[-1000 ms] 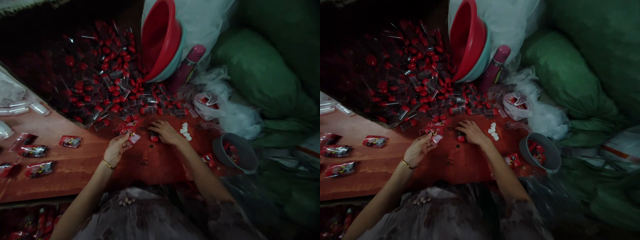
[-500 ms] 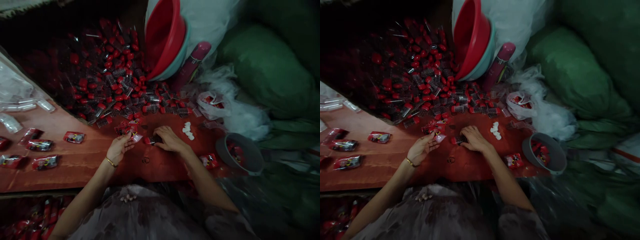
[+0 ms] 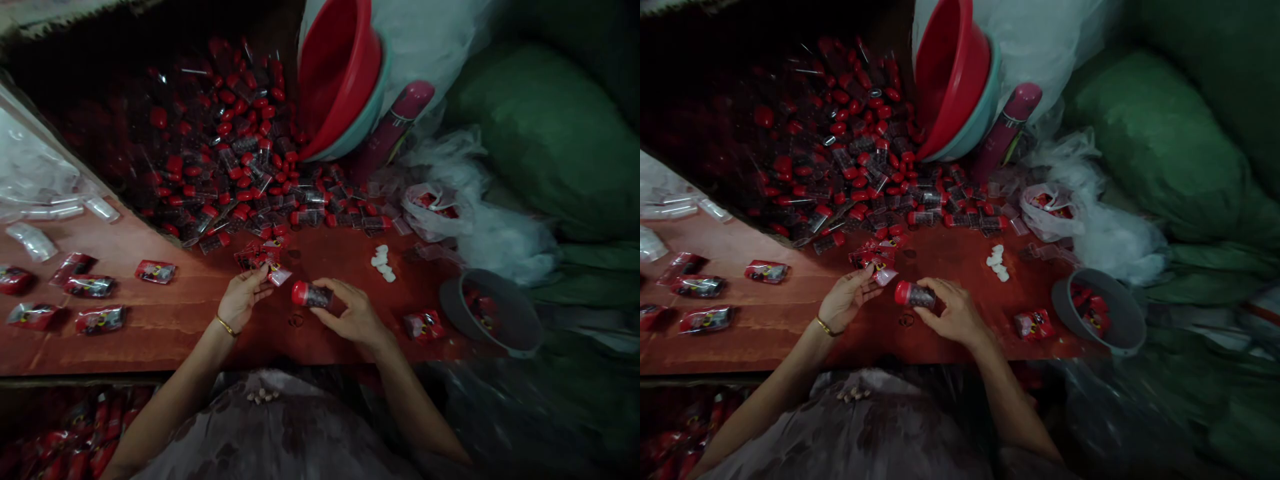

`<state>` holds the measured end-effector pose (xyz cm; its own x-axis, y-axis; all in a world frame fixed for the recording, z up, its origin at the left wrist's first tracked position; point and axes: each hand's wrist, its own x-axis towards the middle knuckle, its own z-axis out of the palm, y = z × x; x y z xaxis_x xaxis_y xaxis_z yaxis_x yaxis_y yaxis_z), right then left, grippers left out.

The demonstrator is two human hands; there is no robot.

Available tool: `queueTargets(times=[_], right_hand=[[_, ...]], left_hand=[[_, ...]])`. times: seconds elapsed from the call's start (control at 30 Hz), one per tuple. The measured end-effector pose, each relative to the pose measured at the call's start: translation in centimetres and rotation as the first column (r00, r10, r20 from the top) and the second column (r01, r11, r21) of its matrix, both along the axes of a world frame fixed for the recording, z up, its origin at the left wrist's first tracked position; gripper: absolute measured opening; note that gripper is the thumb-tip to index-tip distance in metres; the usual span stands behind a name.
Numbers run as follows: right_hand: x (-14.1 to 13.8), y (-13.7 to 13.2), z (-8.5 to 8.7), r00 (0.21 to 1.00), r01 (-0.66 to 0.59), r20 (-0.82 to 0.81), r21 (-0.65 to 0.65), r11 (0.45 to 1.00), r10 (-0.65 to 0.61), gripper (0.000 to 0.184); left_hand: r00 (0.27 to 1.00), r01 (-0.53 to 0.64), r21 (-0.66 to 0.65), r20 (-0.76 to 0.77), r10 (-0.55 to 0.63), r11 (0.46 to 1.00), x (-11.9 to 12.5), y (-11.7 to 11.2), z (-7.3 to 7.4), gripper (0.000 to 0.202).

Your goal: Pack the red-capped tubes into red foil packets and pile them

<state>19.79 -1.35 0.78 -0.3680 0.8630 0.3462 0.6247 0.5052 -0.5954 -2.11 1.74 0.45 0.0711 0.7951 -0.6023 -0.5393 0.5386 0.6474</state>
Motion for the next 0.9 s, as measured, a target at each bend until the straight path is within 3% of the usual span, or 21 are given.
queueTargets(times=[0.4,0.57,0.73,0.9], right_hand=[[-2.5,0.0,-1.4,0.985,0.041,-0.167,-0.064,0.997,-0.051,0.034],[-3.0,-0.1,-1.5,0.984,0.041,-0.170,-0.048,0.998,-0.048,0.033],[-3.8,-0.1,-0.8,0.990,0.092,-0.106,0.033,0.995,-0.088,0.030],[-5.0,-0.3,-1.0,0.982,0.184,-0.055,0.117,0.976,-0.179,0.031]], left_hand=[[0.997,0.015,0.165,-0.082,-0.001,0.986,0.1,-0.8,0.7,0.040],[0.999,-0.016,0.181,-0.042,0.024,0.983,0.9,-0.9,0.9,0.040],[0.998,-0.040,0.198,-0.038,0.048,0.979,1.9,-1.2,0.6,0.042],[0.987,-0.158,0.214,-0.003,0.162,0.964,3.1,-1.8,-0.3,0.040]])
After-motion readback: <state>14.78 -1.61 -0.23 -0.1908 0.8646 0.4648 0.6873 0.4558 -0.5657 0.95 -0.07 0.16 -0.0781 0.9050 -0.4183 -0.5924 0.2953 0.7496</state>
